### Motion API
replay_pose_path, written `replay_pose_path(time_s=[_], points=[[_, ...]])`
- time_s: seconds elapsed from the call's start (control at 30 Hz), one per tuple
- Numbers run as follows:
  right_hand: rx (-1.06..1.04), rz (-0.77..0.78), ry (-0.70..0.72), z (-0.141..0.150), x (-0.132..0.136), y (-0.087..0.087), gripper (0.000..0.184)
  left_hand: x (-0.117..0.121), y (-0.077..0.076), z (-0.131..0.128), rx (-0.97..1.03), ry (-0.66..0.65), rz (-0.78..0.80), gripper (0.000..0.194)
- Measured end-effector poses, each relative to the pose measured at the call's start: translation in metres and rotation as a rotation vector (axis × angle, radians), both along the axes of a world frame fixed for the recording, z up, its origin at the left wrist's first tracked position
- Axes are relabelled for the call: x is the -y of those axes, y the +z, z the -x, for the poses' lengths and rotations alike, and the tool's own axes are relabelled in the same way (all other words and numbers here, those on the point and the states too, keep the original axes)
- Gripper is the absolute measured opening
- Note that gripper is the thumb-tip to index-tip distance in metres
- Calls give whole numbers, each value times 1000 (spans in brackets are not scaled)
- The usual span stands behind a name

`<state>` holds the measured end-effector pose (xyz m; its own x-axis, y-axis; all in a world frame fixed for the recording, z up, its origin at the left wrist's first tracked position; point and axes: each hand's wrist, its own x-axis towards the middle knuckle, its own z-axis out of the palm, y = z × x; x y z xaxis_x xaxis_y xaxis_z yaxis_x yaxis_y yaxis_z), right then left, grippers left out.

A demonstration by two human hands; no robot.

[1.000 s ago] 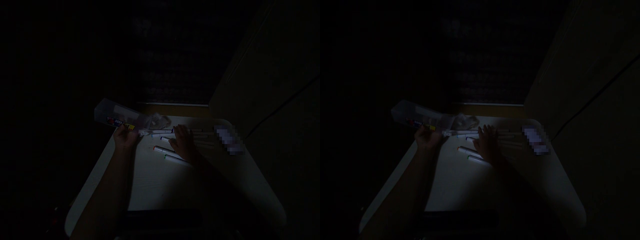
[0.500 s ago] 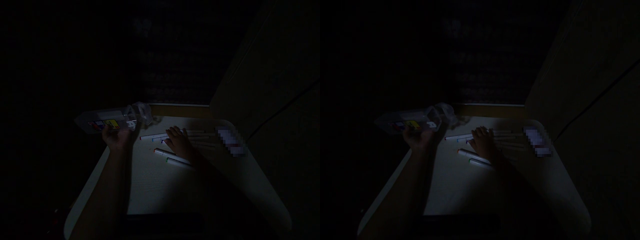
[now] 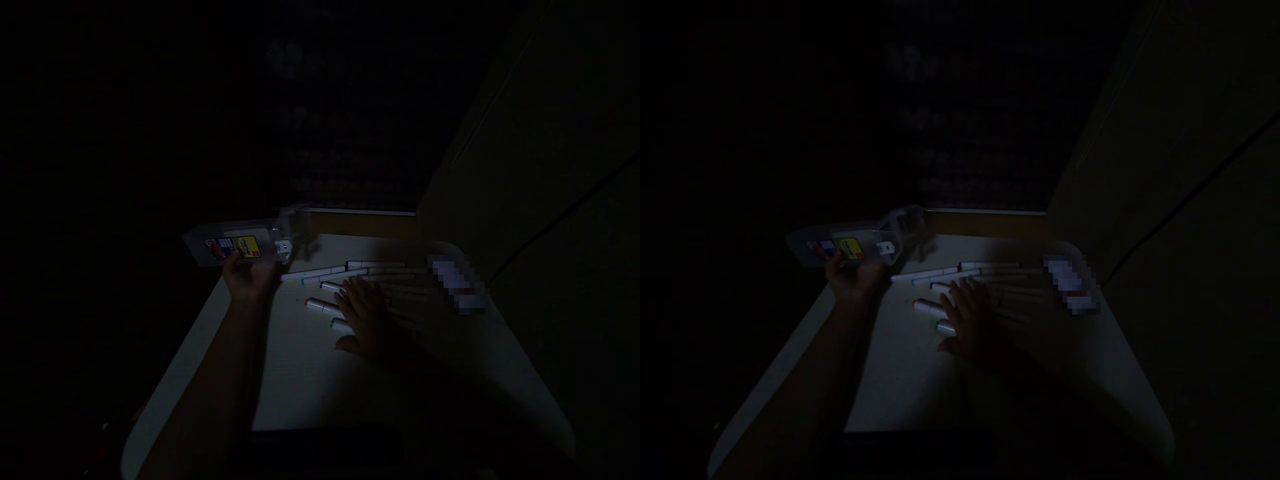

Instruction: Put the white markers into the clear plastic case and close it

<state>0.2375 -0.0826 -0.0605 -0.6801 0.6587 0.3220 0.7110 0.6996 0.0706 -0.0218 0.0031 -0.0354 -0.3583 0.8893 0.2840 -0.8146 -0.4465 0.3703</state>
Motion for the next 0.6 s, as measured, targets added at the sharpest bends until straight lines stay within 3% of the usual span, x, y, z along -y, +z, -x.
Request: replay_pose_path(time_s=[0.13, 0.27, 0.43, 0.53, 0.6], points=[[8, 62, -61, -8, -7, 1, 87, 2, 2, -2, -35, 5, -27, 41], [-83, 102, -83, 1, -13, 14, 85, 3, 2, -4, -64, 16, -5, 43], [-500, 254, -121, 27, -33, 41, 66, 1, 1, -8, -58, -9, 26, 41], [-731, 484, -83, 49, -50, 52, 74, 3, 2, -14, -87, -50, 23, 44], [-804, 559, -33, 65, -60, 55, 85, 4, 3, -17, -129, -110, 41, 48]])
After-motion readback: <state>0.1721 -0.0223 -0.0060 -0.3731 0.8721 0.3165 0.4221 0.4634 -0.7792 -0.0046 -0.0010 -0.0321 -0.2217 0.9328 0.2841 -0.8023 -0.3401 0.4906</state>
